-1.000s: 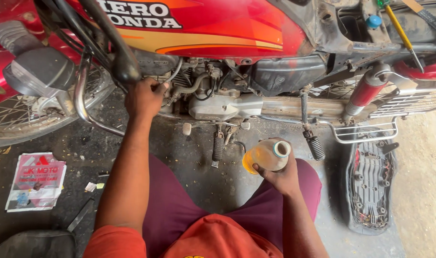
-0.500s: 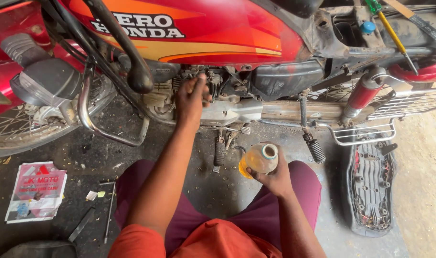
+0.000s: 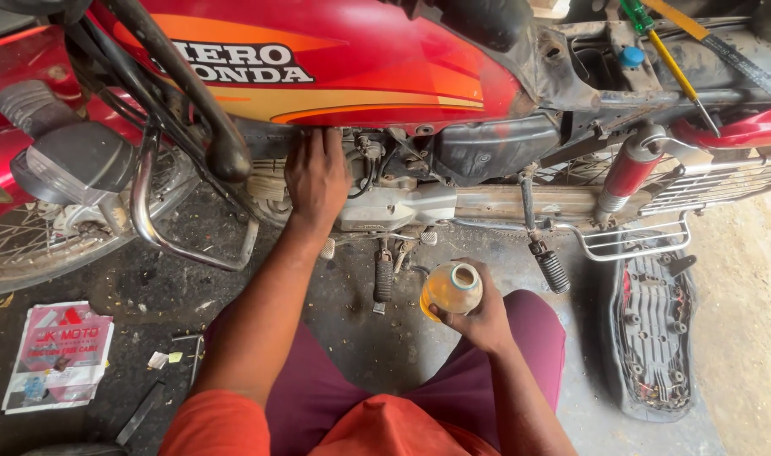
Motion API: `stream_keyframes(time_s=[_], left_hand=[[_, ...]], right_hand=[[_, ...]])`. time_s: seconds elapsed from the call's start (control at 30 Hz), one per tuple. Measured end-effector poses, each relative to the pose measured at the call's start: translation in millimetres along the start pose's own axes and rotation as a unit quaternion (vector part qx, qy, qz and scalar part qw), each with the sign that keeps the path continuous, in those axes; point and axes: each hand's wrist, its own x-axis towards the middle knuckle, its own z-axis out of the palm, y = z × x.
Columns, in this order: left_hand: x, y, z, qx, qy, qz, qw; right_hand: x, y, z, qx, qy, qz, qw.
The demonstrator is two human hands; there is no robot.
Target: The person is servicing a motorcycle, including pouring fluid and inspecting engine components.
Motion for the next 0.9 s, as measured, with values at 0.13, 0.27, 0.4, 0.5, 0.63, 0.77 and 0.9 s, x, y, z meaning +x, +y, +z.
stream_keyframes(time_s=[0.13,0.27,0.4,0.5,0.63,0.77,0.9], left_hand=[[4,-4,-12,-0.012,-0.082,0.004,0.997],[11,-2,-28,-0.026,-0.093,0.002,0.995],[5,-7,-31,-0.028,-0.158,-0.030,0.987],[-1,-8,-39,-0.061,-0.203,-0.060,0.975],[-2,2,-54,-0.091,-0.214,-0.089,0.969],[0,-4,-52,-0.096,-0.216,-0.107,0.966],[3,-6,-47,-0.089,-0.199,-0.092,0.972]], right_hand=[[2,12,8,0.019,-0.007,0.012,1.000],[2,39,23,0.046,-0.012,0.006,0.999],[-3,76,40,0.104,-0.013,0.014,0.994],[-2,86,46,0.132,-0.014,0.043,0.990],[-3,84,46,0.081,-0.013,0.052,0.995],[1,87,48,0.087,-0.007,0.043,0.995],[3,80,47,0.059,-0.005,0.037,0.998]])
